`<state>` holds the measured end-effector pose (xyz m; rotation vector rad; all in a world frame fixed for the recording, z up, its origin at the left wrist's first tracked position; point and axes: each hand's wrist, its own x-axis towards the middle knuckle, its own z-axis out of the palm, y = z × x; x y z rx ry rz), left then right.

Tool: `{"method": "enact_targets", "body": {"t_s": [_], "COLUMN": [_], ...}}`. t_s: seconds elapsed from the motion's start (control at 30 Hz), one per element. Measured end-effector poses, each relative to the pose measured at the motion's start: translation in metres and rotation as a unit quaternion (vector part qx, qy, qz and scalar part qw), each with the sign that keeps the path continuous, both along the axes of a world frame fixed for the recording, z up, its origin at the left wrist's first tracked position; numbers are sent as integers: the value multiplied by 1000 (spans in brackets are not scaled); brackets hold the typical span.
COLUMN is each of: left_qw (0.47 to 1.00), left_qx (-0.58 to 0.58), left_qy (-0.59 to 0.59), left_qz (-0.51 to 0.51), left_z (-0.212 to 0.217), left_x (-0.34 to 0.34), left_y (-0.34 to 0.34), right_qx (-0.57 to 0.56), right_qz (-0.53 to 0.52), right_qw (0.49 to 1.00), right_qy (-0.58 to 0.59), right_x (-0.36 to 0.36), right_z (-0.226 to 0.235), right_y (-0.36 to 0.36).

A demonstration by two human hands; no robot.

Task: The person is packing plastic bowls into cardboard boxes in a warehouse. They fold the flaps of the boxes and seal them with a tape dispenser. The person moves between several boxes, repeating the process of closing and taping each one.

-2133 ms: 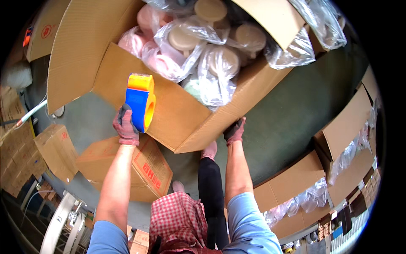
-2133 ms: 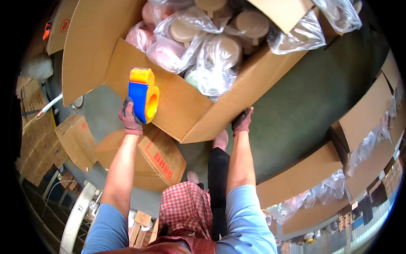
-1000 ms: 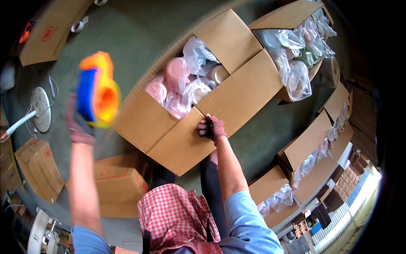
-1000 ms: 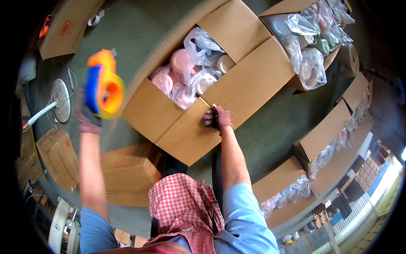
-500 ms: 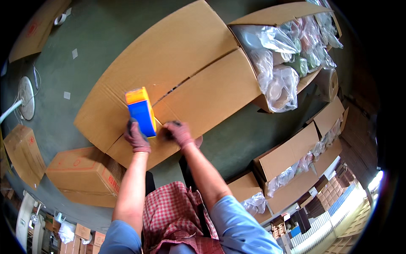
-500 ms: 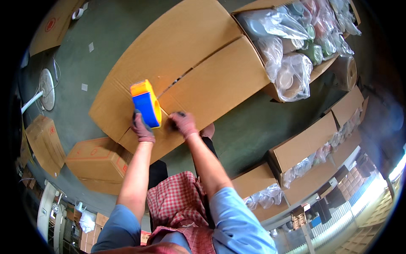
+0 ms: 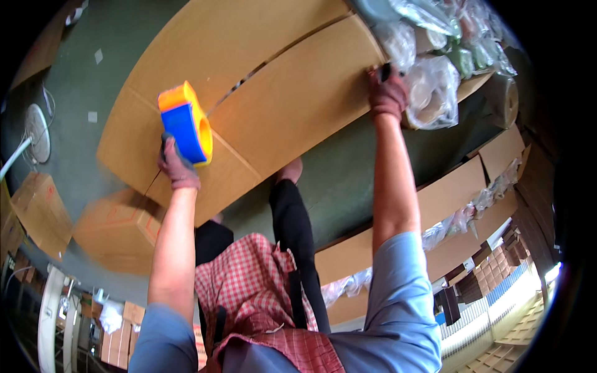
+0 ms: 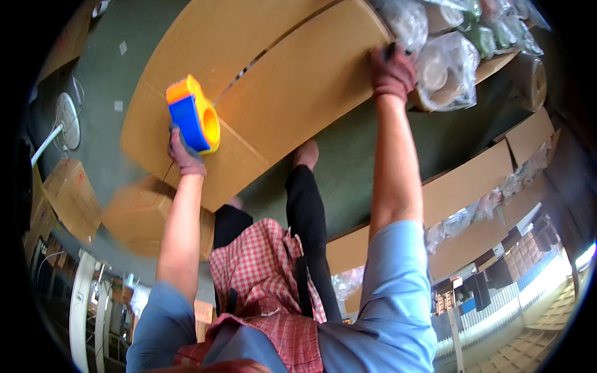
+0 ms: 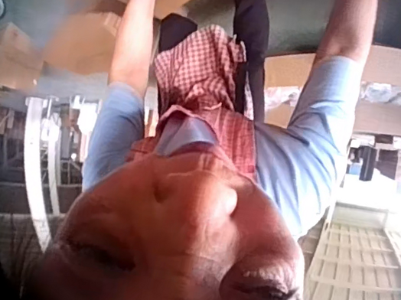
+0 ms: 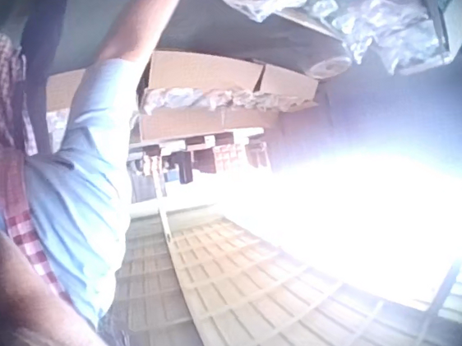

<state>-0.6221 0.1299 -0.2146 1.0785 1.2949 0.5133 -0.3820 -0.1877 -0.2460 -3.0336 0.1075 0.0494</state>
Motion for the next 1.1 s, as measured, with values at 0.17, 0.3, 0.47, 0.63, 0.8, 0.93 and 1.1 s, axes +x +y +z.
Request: {"method": "enact_targets", "body": {"t_s": [0.17, 0.3, 0.47, 0.63, 0.8, 0.93, 1.1], "left_qw": [992, 986, 970, 924, 898, 890, 908], "left_qx": [36, 26, 67, 142, 185, 176, 171], "left_qy": [-47, -57, -29, 59, 70, 99, 55], "left_qz": [-109, -153, -232, -350, -393, -410, -379], "left_z": [-6, -7, -21, -38, -26, -13, -7], "left_x": [-10, -12, -47, -86, -112, -117, -126], "left_y": [0, -10, -32, -45, -47, -31, -12], "right_qx": [63, 58, 62, 126, 76, 7, 90], "right_qz": [-32, -97, -52, -163, -206, 58, 371], "right_qw": [994, 985, 990, 963, 949, 996, 918], "right_qy": [78, 128, 113, 172, 226, 67, -111], "right_x": [15, 3, -89, -221, -285, -169, -38], "right_z": [12, 24, -2, -3, -4, 19, 19], "right_y": [-25, -50, -110, -140, -161, -81, 104]}}
